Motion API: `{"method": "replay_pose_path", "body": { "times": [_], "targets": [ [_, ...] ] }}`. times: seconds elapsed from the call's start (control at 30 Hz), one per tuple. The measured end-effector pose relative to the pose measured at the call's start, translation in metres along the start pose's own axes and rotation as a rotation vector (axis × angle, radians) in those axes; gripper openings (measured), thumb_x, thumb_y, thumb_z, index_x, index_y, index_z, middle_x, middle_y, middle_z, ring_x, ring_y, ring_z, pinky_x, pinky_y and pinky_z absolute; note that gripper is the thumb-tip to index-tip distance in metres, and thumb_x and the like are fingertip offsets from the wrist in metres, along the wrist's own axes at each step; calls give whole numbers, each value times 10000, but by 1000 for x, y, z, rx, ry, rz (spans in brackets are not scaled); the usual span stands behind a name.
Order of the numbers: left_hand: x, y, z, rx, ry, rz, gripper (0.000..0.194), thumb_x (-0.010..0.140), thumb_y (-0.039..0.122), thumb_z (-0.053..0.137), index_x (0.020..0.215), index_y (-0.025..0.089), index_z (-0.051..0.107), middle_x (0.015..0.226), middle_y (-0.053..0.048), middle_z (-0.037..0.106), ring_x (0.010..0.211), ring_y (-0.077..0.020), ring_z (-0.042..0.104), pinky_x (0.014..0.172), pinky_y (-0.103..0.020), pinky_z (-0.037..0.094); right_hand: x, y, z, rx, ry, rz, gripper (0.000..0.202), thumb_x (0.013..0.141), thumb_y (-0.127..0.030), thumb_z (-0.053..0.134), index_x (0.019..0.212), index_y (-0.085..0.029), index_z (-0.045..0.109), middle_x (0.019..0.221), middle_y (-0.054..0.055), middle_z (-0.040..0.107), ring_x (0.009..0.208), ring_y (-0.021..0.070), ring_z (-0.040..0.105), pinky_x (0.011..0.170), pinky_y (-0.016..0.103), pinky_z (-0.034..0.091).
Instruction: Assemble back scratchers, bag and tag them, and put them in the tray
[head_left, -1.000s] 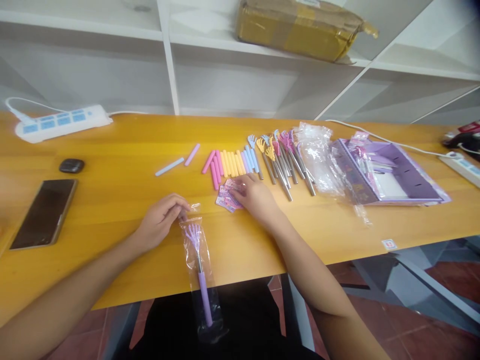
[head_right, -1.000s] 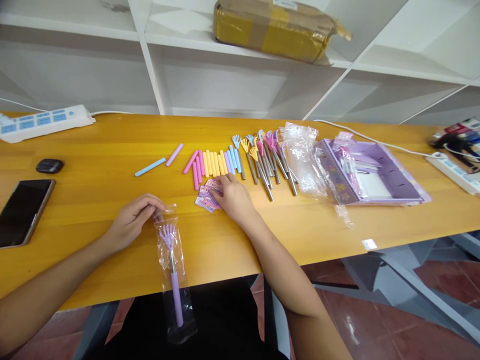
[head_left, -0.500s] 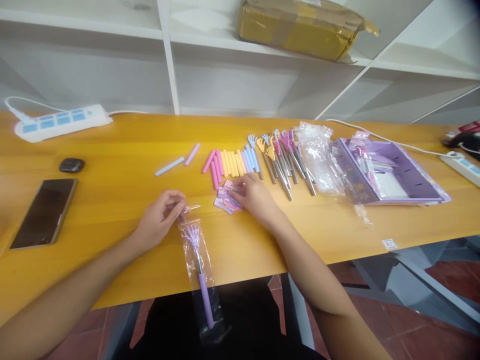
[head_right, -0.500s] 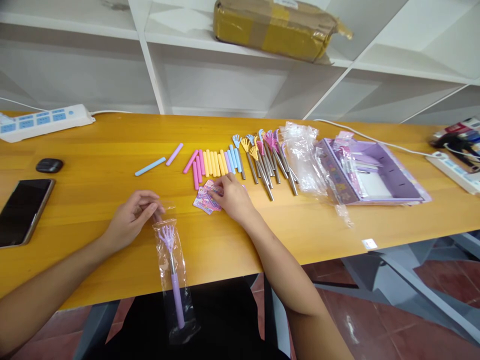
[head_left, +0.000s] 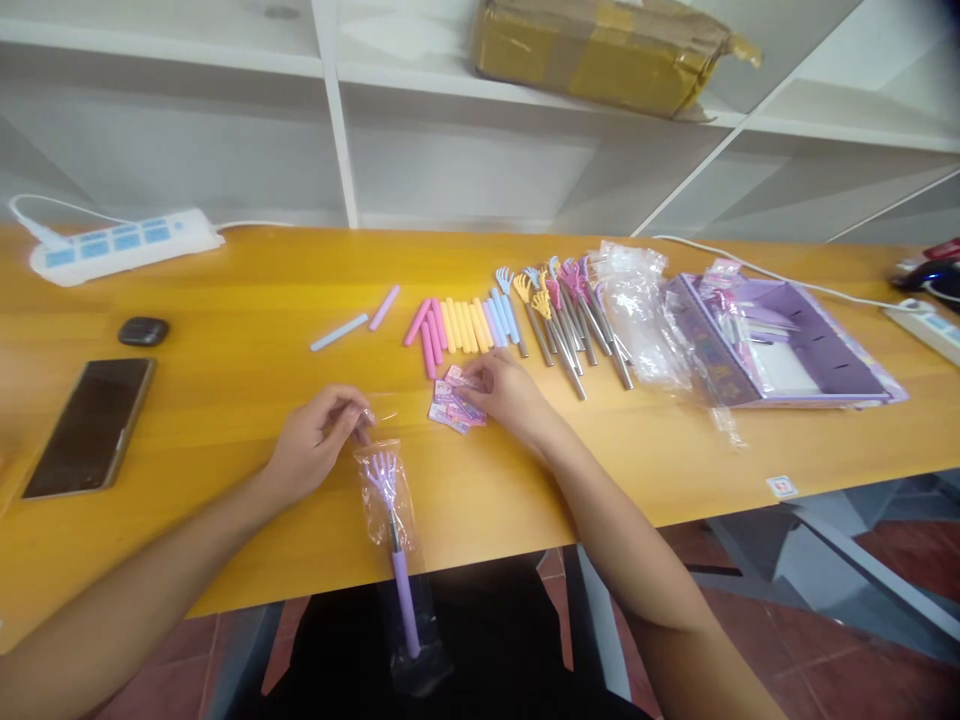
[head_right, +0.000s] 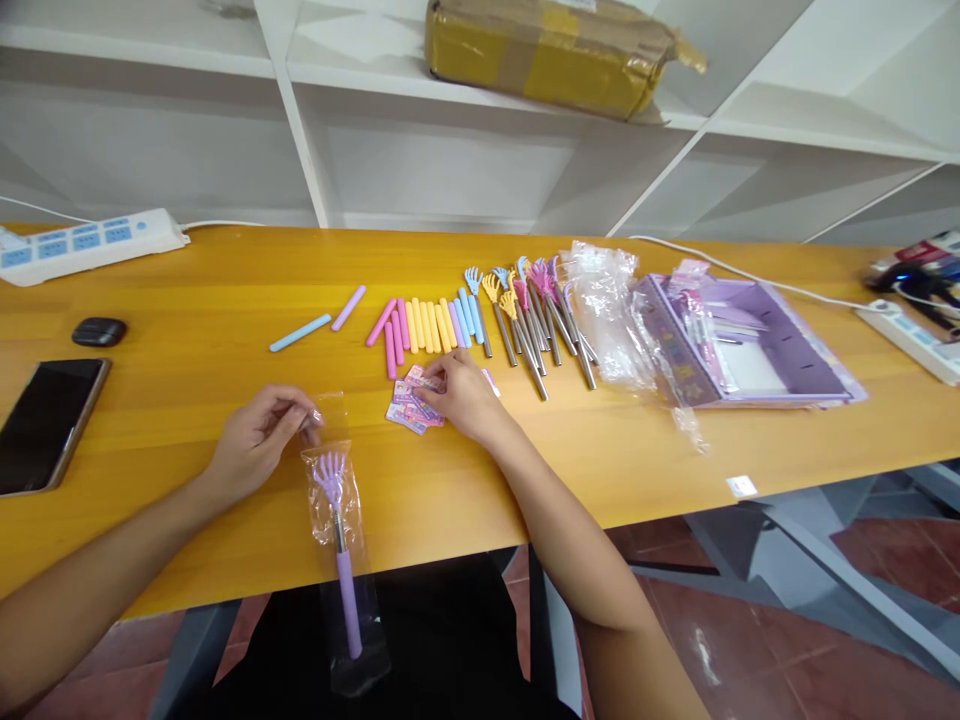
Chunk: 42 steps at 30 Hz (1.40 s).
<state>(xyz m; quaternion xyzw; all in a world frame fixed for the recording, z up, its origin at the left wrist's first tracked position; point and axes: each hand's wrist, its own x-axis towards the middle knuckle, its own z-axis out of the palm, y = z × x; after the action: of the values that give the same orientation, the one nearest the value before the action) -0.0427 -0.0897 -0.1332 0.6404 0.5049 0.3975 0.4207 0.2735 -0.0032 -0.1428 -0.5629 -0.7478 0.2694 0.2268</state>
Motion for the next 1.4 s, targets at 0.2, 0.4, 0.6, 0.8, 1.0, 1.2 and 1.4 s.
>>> {"method": "replay_pose_path", "body": {
  "times": [0.2,0.4,0.6,0.8,1.0,1.2,1.4],
  "targets": [
    [2,1,0,34,-88,-43,235,1079,448,545,1123,253,668,1011,-27,748,804,-188,743,802,-358,571,-1,-2,1,162,-22,56,401,754,-286,860,1103,-187,690,956,34,698,788,168,603,684,285,464],
    [4,0,1,24,-123,-66,277,1063,481,566,1170,260,695,1040,-46,777,865,-213,746,847,-370,580,-1,-8,-6,187,-70,94,327,704,-312,907,937,-196,709,826,7,679,711,159,582,618,273,412],
    [4,0,0,48,-169,-100,310,1066,499,553,1199,261,700,1079,-59,788,956,-234,752,881,-372,576,-3,-14,-16,307,-100,76,227,891,-406,738,922,-183,705,792,18,683,679,157,556,634,285,400],
    [5,4,0,-5,-208,-133,357,1069,510,544,1234,230,691,1178,-81,780,942,-230,748,887,-376,570,-2,-17,-17,262,12,-41,268,995,-424,636,883,-187,696,823,28,629,750,172,536,710,311,414],
    [6,3,-2,-163,-245,-135,375,1074,475,557,1296,219,717,1326,-115,751,1170,-280,714,1046,-427,532,-13,-35,-6,376,67,-257,417,1104,-368,481,732,-202,571,872,50,556,908,195,571,866,357,501],
    [9,-3,-1,-508,-329,-106,413,1064,419,581,1392,206,715,1433,-156,716,1317,-339,675,1186,-508,471,-29,-49,19,554,-47,-298,175,1067,-384,606,1076,-222,671,1021,52,630,703,124,618,603,294,541],
    [11,-1,3,-735,-376,-88,428,1054,365,579,1403,170,732,1498,-157,684,1405,-355,626,1225,-501,446,-30,-46,29,468,-23,-294,145,1035,-360,667,1015,-218,642,887,22,663,709,120,632,626,270,542]
  ]
}}
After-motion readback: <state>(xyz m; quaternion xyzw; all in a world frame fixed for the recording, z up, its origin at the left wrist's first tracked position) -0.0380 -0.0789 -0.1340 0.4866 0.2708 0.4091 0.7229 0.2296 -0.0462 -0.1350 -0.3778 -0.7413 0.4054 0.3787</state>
